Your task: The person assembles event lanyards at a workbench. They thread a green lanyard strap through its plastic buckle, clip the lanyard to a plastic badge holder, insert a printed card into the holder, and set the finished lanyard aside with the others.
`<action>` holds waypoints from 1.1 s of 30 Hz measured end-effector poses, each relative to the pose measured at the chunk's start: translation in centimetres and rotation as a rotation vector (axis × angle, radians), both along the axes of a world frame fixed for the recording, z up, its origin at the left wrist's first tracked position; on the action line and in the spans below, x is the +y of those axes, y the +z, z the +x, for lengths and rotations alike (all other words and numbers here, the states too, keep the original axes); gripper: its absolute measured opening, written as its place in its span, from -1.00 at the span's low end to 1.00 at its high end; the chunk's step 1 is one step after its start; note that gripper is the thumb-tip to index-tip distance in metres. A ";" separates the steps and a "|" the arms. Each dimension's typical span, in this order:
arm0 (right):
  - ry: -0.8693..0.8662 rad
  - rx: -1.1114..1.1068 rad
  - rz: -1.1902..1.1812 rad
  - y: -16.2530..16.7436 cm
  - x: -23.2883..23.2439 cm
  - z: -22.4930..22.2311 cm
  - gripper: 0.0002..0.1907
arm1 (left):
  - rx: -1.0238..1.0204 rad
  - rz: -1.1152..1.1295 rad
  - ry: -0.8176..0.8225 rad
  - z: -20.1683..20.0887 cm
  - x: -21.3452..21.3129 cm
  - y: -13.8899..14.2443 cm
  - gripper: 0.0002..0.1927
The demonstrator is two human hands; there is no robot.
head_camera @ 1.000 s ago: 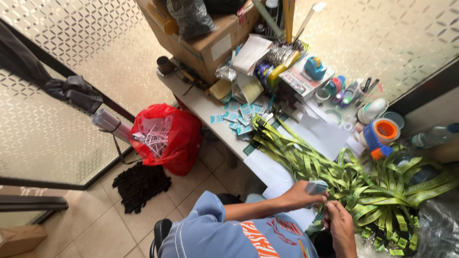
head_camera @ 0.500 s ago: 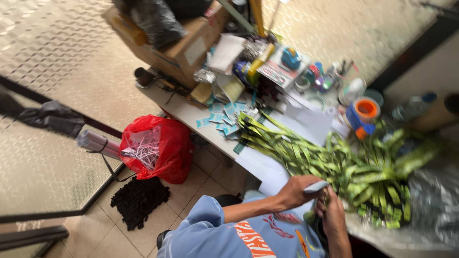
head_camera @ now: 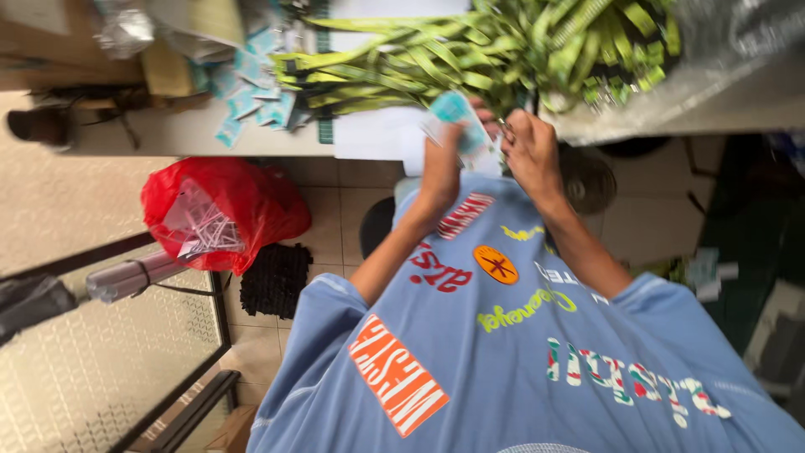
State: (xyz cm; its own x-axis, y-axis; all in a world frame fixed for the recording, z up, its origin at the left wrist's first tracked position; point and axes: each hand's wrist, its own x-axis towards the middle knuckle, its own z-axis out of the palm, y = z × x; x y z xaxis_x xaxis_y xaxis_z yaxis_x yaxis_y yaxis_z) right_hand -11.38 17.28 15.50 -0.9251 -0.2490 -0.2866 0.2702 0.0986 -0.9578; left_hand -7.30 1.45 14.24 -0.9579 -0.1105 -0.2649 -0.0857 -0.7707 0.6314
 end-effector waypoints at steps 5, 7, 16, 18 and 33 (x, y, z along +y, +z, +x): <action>-0.021 -0.015 -0.075 1.4 0.0 -0.2 -0.54 | -0.105 0.220 0.017 -0.5 -1.1 0.7 -0.54; -0.031 -0.001 -0.095 1.9 -0.1 -0.1 -0.54 | -0.311 0.228 0.074 -0.7 -1.3 0.4 -0.57; 0.029 0.337 0.229 3.0 -1.0 0.4 -0.44 | -0.510 0.362 0.052 -0.2 -0.7 -0.1 -0.62; 0.041 0.453 0.322 3.0 -1.2 0.3 -0.44 | -0.573 0.438 0.025 0.1 -0.9 0.4 -0.61; 0.553 0.288 0.685 3.1 0.8 -2.2 -0.61 | -0.410 0.315 0.422 -0.3 -12.2 -8.7 -0.50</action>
State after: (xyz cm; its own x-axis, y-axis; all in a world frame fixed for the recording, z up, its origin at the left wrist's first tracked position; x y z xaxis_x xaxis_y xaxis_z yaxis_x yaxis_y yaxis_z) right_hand -13.57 18.09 18.59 -0.7835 -0.5376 -0.3115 -0.2239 0.7120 -0.6655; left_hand -7.63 -10.76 5.55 -0.6644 -0.3114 -0.6794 0.0784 -0.9331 0.3511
